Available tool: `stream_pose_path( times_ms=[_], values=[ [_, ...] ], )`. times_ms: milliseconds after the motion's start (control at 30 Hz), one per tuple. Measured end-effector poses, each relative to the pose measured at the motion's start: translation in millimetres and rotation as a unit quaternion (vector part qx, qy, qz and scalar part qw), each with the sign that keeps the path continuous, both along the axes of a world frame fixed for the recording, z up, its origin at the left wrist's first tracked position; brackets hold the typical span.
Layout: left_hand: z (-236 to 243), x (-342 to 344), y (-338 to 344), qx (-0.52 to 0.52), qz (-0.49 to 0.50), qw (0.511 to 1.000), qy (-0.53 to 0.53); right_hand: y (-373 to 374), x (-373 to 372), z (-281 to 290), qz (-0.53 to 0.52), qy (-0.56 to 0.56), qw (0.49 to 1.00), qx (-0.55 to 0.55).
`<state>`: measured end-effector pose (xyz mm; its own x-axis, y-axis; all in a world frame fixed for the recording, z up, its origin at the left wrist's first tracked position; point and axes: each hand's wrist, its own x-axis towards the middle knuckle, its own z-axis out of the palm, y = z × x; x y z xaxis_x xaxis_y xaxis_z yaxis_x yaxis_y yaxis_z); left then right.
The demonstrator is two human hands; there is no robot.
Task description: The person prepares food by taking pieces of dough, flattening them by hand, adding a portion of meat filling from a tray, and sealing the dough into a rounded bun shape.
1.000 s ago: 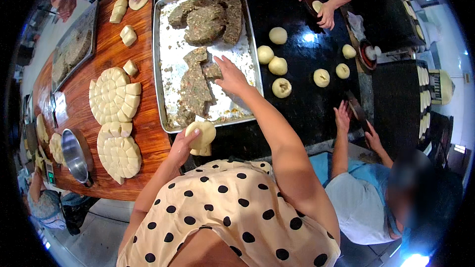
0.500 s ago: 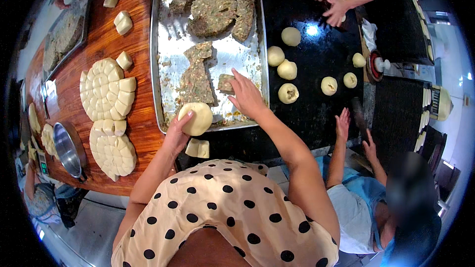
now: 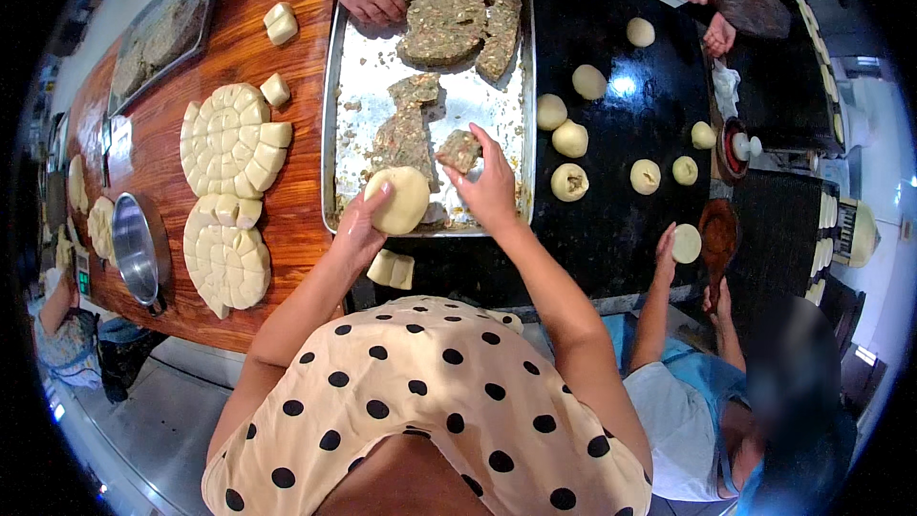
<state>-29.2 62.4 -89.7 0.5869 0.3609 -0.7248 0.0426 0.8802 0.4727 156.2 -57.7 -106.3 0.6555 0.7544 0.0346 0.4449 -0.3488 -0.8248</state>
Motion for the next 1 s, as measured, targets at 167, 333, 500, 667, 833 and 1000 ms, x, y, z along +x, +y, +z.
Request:
stream_pose_path(
  times_ms=[167, 333, 500, 667, 833, 1000],
  values=[
    [3, 8, -7, -0.116, 0.011, 0.976, -0.186, -11, -47, 66, 0.110, -0.122, 0.986, 0.042],
    [27, 14, -28, -0.050, -0.030, 0.983, -0.176, -27, -62, 78, 0.121, -0.209, 0.969, 0.044],
    [62, 15, -53, -0.065, -0.005, 0.984, -0.166, -56, -79, 95, -0.020, 0.085, 0.979, 0.182],
    [78, 15, -79, -0.095, 0.022, 0.973, -0.207, -54, -96, 87, -0.189, 0.538, 0.744, 0.348],
    [67, 15, -99, -0.036, -0.005, 0.969, -0.244, -54, -106, 93, -0.202, 0.369, 0.854, 0.307],
    [74, 11, -116, -0.045, -0.003, 0.957, -0.286, -66, -109, 102, -0.214, 0.303, 0.886, 0.279]
  ],
)
